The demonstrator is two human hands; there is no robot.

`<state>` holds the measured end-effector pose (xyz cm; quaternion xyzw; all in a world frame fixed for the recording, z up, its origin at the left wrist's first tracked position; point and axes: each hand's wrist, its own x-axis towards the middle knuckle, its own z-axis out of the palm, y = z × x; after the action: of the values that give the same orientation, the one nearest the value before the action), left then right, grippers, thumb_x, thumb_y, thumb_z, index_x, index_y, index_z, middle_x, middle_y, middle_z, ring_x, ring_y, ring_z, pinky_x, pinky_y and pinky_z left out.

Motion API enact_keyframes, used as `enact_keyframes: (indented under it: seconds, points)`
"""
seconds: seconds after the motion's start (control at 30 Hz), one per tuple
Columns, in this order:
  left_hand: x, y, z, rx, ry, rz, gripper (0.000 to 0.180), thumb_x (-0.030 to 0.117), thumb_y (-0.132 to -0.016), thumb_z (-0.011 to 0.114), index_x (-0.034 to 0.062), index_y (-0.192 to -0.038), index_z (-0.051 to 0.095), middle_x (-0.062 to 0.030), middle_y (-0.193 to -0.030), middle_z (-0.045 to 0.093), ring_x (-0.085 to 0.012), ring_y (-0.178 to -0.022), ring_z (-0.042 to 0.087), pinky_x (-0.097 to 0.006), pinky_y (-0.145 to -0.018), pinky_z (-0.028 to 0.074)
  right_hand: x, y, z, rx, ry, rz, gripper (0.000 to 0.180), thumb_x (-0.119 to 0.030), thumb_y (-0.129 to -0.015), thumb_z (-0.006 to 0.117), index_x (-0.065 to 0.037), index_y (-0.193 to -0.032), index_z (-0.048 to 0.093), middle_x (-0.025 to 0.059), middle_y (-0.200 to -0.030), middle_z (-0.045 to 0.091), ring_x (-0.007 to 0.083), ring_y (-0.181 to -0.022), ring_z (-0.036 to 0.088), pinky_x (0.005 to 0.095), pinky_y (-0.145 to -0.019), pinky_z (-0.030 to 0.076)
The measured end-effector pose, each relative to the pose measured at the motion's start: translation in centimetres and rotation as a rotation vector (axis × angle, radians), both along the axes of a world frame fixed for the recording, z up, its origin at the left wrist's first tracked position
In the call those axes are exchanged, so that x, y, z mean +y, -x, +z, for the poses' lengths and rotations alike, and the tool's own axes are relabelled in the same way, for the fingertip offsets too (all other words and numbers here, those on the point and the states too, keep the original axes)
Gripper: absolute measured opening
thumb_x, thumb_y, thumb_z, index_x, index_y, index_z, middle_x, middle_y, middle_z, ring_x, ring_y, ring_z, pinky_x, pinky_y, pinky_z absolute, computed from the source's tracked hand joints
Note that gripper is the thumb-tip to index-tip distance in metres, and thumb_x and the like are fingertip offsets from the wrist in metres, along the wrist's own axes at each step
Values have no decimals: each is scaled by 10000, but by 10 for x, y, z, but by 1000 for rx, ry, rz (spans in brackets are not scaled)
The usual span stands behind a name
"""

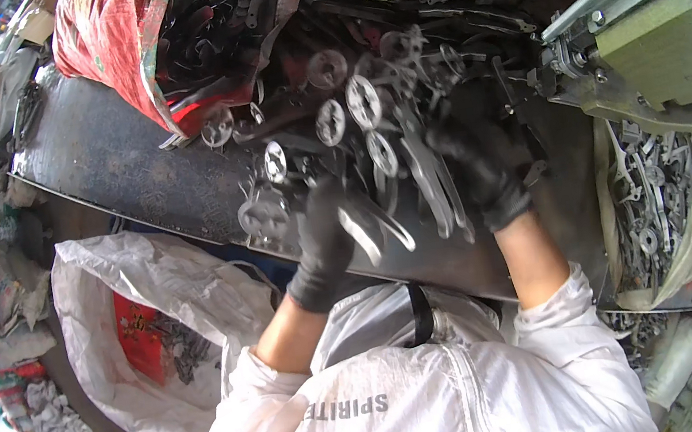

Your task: The person fits metal parts together by hand and repeatedly assembles metal components using a machine at a worktable.

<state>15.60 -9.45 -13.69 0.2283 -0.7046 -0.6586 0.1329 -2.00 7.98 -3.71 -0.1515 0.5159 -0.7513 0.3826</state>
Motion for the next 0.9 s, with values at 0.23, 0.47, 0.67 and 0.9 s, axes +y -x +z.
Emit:
enact_keyframes:
  seconds: [0.23, 0.47, 0.67, 0.9]
  points:
    - [61, -28, 25, 232, -821, -58, 402, 304, -990, 593, 31, -1284, 619, -30, -1166, 632, -123, -1068, 583, -328, -941, 493, 63, -54, 1, -262, 4, -62, 690, -146, -761, 856, -35, -1358, 528, -7, -1136, 625, 90, -1034, 580, 269, -911, 488]
    - [46, -59, -8, 215, -307, -177, 740, 254, -691, 891, 45, -1341, 607, -136, -1287, 629, -307, -1118, 612, -449, -1037, 441, 64, -72, 17, -139, 58, -4, 791, -163, -779, 835, -56, -1459, 447, 52, -1265, 619, 184, -1140, 609, 367, -993, 502]
    - [-17, -141, 107, 351, 625, 135, 485, 281, -800, 780, 74, -1209, 624, -102, -1142, 631, -277, -1053, 611, -392, -947, 478, -16, -110, 90, 468, -24, 175, 500, -67, -829, 765, -22, -1300, 605, 124, -1201, 646, 187, -1079, 621, 325, -951, 501]
    - [-141, -441, 112, 1185, -605, 755, 462, 394, -973, 583, 49, -1278, 627, -131, -1221, 661, -320, -1083, 634, -481, -948, 508, -223, -278, 144, 367, 400, 750, 663, -332, -880, 765, 31, -1371, 505, 222, -1300, 608, 243, -1229, 569, 315, -996, 450]
